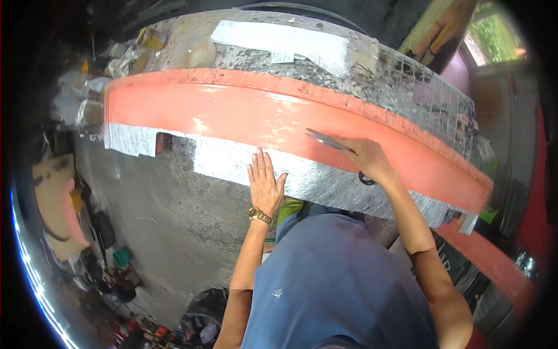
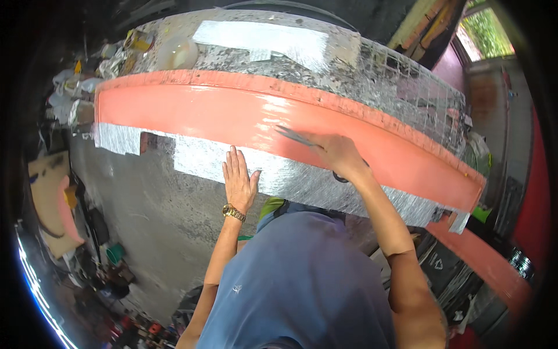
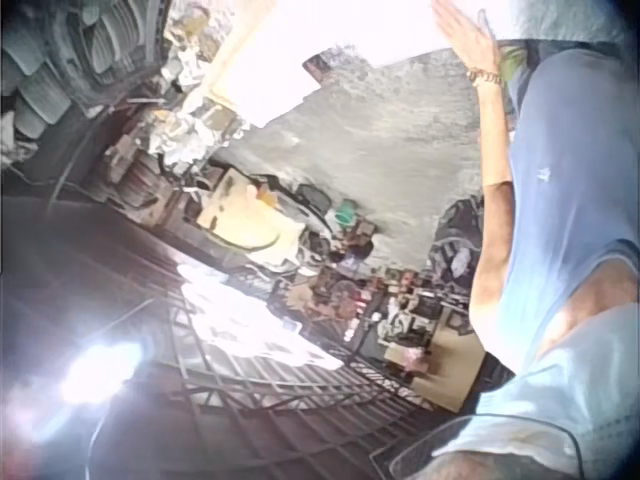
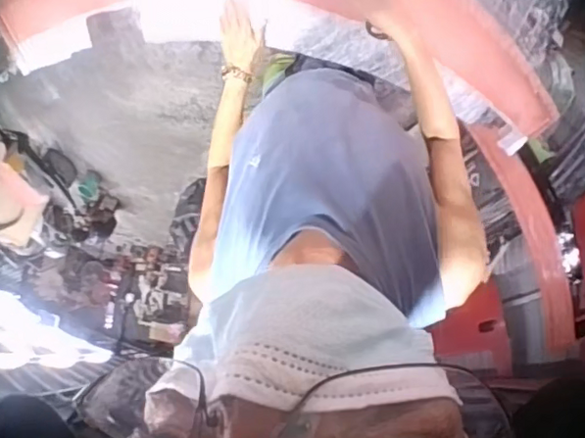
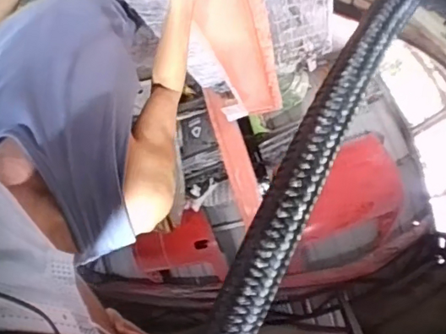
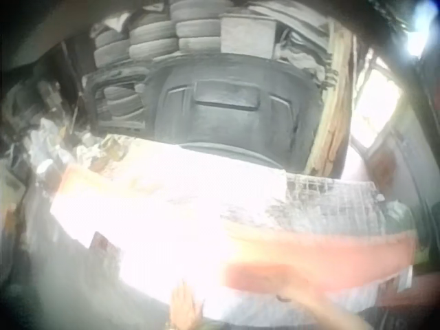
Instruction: The person cuts a fiberglass mat with scissors and applies it onto the surface of a red car bumper by hand.
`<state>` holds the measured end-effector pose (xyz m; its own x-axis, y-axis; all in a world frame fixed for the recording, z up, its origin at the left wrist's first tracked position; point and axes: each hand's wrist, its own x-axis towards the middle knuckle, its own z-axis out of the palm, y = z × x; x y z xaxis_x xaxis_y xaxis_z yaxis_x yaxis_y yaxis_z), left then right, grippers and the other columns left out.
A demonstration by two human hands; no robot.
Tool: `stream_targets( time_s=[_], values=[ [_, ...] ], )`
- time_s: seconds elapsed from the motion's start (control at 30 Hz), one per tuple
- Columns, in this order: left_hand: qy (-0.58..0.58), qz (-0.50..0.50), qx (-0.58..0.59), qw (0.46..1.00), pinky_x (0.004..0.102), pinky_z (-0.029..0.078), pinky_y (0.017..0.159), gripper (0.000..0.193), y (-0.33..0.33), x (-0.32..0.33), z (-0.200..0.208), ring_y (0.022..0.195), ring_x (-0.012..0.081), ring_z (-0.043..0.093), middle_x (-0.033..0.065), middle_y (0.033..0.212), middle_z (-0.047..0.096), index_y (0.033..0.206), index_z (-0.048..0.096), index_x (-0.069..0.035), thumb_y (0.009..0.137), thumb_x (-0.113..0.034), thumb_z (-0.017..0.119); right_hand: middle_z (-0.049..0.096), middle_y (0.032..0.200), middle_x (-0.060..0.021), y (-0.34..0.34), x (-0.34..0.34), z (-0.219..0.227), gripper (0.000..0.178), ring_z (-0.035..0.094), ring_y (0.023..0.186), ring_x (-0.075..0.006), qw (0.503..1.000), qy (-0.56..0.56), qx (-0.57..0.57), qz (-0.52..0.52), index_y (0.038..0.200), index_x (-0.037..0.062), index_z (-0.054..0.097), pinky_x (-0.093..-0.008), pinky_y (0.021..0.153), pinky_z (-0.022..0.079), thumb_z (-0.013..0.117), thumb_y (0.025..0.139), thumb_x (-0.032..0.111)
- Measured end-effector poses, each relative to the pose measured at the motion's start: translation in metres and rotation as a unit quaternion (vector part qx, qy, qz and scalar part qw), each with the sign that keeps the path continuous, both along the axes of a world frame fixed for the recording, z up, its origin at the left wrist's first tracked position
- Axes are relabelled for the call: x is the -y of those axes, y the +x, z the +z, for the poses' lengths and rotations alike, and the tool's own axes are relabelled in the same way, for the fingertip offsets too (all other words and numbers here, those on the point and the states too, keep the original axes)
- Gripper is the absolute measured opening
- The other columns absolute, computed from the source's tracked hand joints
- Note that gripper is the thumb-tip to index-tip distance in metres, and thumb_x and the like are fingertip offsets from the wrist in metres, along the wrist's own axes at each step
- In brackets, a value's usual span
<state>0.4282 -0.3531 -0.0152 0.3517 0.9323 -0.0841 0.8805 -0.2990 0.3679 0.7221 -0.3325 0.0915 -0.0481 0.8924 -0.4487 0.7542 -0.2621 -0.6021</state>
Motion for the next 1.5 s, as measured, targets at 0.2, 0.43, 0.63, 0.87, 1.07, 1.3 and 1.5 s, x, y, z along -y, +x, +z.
stream_targets(
  time_s=[0.2,0.43,0.63,0.87,1.07,1.3,1.5],
  values=[
    [0.039,0.014,0.007,0.999,0.0567,0.012,0.118,0.078,0.001,0.003,-0.001,0.148,0.0400,0.013,0.0216,0.161,0.013,0.152,0.021,0.003,0.097,-0.046,0.046,0.070,0.102,-0.0141,0.009,0.013,0.001,0.040,0.068,0.088,-0.0298,1.000,0.014,-0.027,-0.002,0.131,0.0183,0.062,-0.0383,0.077,0.051,0.062,0.090,0.017],
    [0.019,-0.004,-0.028,0.999,0.0543,0.010,0.119,0.071,0.012,0.001,0.006,0.149,0.0379,0.013,0.0168,0.162,0.016,0.153,0.022,-0.001,0.099,-0.041,0.045,0.069,0.100,-0.0181,-0.055,0.015,-0.048,0.043,0.066,0.088,-0.0356,0.986,0.145,-0.063,0.048,0.130,0.0129,0.061,-0.0434,0.077,0.051,0.067,0.087,0.013],
    [0.021,0.013,-0.030,0.999,0.0534,0.013,0.119,0.073,0.011,0.006,0.000,0.149,0.0363,0.015,0.0192,0.161,0.016,0.152,0.022,0.002,0.098,-0.041,0.047,0.069,0.095,-0.0177,-0.071,0.011,-0.053,0.043,0.066,0.089,-0.0353,0.987,0.131,-0.025,0.092,0.130,0.0138,0.060,-0.0464,0.077,0.051,0.065,0.088,0.014],
    [0.022,0.010,-0.038,0.999,0.0538,0.013,0.119,0.075,0.012,0.006,-0.001,0.149,0.0366,0.014,0.0196,0.161,0.014,0.153,0.020,0.001,0.098,-0.043,0.046,0.069,0.090,-0.0169,-0.073,0.011,-0.059,0.042,0.066,0.087,-0.0340,0.984,0.153,-0.018,0.090,0.131,0.0144,0.059,-0.0457,0.075,0.051,0.063,0.089,0.016],
    [0.013,0.010,-0.036,0.999,0.0537,0.013,0.119,0.076,0.014,0.005,0.000,0.149,0.0361,0.013,0.0191,0.161,0.014,0.153,0.019,0.001,0.098,-0.043,0.047,0.069,0.091,-0.0161,-0.071,0.013,-0.060,0.042,0.066,0.087,-0.0326,0.985,0.150,-0.040,0.071,0.130,0.0143,0.061,-0.0438,0.075,0.051,0.064,0.088,0.015],
    [0.013,0.015,-0.003,1.000,0.0549,0.011,0.119,0.073,0.012,0.006,-0.001,0.148,0.0392,0.014,0.0210,0.160,0.016,0.152,0.021,0.002,0.099,-0.041,0.046,0.069,0.089,-0.0149,-0.073,0.015,-0.068,0.043,0.066,0.085,-0.0318,0.982,0.165,-0.024,0.089,0.130,0.0158,0.061,-0.0428,0.074,0.052,0.065,0.087,0.015],
    [0.023,0.022,-0.032,0.999,0.0555,0.010,0.119,0.073,0.009,0.005,0.005,0.149,0.0346,0.015,0.0171,0.161,0.017,0.153,0.023,-0.003,0.098,-0.044,0.046,0.065,0.076,-0.0144,-0.076,0.013,-0.068,0.036,0.066,0.074,-0.0325,0.971,0.216,-0.016,0.105,0.123,0.0131,0.063,-0.0437,0.062,0.050,0.058,0.087,0.013]
  ],
)
